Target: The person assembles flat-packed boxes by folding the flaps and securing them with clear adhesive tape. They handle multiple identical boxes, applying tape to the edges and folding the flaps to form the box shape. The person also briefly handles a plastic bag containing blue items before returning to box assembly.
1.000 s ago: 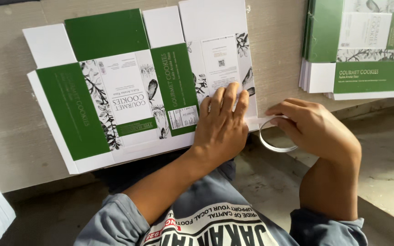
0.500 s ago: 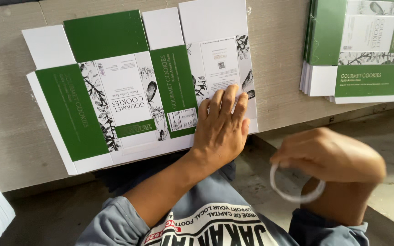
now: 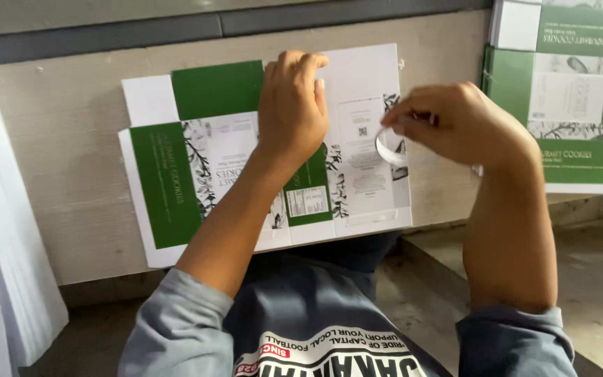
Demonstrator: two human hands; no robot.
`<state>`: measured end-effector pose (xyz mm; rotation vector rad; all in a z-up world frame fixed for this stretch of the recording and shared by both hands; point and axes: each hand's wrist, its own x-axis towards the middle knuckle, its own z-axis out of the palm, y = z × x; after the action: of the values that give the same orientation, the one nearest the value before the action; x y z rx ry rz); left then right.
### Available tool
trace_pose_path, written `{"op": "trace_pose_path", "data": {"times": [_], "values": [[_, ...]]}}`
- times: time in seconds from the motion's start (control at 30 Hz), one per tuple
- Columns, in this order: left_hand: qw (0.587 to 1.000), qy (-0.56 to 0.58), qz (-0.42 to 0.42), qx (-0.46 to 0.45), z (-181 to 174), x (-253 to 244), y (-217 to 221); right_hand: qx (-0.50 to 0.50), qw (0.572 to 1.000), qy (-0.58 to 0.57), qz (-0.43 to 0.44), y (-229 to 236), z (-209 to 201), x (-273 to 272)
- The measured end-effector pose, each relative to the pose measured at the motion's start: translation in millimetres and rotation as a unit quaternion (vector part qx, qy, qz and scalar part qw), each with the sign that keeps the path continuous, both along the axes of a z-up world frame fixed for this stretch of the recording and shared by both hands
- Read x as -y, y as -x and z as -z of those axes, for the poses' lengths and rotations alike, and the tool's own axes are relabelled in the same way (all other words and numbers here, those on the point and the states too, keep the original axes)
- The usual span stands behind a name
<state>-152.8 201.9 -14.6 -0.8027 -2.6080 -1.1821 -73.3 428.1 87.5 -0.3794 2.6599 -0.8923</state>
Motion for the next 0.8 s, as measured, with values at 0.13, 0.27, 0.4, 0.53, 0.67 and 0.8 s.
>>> {"op": "trace_pose_path", "data": {"times": [0.13,0.27,0.4,0.53,0.67,0.8], "values": [[1.000,-0.001,-0.022,-0.001,12.7,-0.8,2.9,0.125,0.985,-0.066,0.096,34.3,3.0,8.5],[0.999,-0.017,-0.023,0.030,5.6,2.2,-2.1,0.123,0.986,-0.005,0.114,38.8,5.5,9.2],[0.999,-0.038,-0.013,0.024,0.6,4.3,-2.3,0.074,0.986,0.087,0.126,36.0,13.3,7.4],[0.997,-0.072,0.027,0.003,-3.0,9.5,-2.0,0.046,0.984,0.128,0.115,36.4,19.2,8.6],[0.995,-0.082,0.052,0.018,0.3,10.5,-1.4,0.063,0.981,0.147,0.106,40.9,22.1,16.1],[0.998,-0.064,0.018,-0.013,2.8,5.7,-2.3,0.098,0.982,0.094,0.134,49.6,25.5,20.0]]}}
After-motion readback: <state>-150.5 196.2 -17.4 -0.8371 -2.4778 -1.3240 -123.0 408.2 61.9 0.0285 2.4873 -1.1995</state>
